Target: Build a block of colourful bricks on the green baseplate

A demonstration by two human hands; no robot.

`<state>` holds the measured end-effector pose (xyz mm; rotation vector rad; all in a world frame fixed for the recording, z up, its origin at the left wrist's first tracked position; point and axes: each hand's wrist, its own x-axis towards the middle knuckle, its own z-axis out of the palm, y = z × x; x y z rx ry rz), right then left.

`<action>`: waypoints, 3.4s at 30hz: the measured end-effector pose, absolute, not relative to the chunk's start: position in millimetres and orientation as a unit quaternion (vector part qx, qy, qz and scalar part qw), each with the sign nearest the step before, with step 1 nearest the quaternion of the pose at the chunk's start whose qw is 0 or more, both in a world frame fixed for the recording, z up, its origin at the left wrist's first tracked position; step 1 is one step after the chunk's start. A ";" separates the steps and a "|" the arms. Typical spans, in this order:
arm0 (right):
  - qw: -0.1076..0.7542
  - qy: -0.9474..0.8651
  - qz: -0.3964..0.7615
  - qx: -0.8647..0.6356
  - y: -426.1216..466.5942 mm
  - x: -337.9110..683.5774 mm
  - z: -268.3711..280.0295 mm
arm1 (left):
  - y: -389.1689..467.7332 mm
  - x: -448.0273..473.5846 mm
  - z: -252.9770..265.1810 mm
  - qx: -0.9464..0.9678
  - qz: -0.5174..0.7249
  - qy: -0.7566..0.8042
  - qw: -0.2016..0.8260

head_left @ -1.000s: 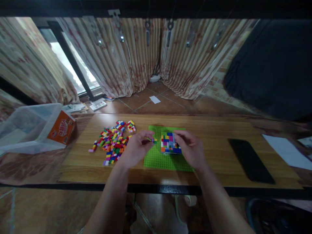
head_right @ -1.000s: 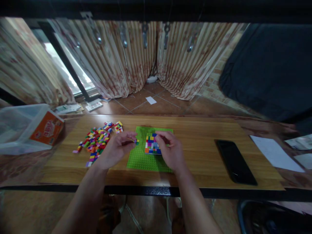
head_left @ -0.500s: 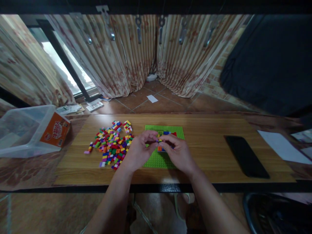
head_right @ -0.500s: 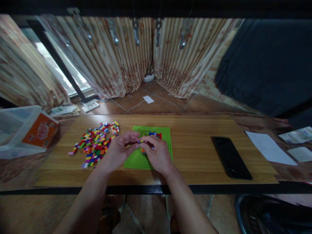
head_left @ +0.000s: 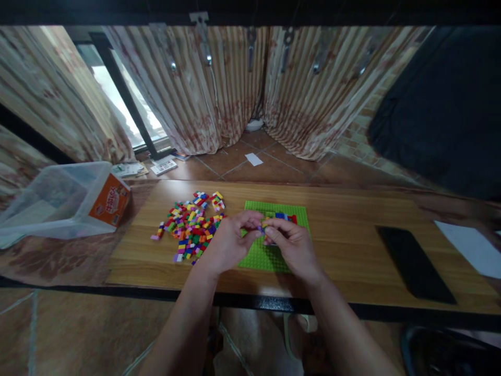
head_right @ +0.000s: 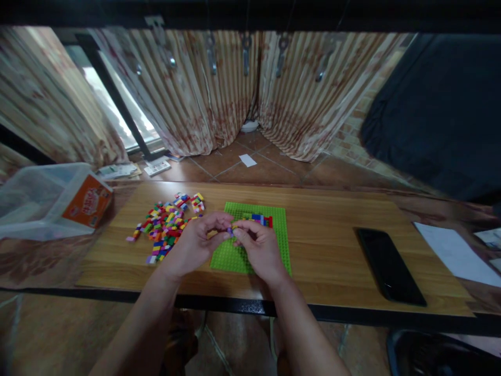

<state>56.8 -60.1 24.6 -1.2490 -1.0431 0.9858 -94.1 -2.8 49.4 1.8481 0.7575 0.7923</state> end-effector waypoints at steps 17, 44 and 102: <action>0.357 -0.675 0.167 -0.624 -45.8 -17.1 -7.1 | 25.4 -142.2 46.7 0.665 0.419 0.444 0.430; 0.493 -0.576 0.230 -0.610 -52.3 17.3 26.2 | 14.5 -120.7 44.6 0.689 0.357 0.353 0.523; 0.419 -0.418 0.257 -0.764 -39.8 129.7 7.0 | -13.9 -80.5 35.9 0.835 0.143 0.392 0.360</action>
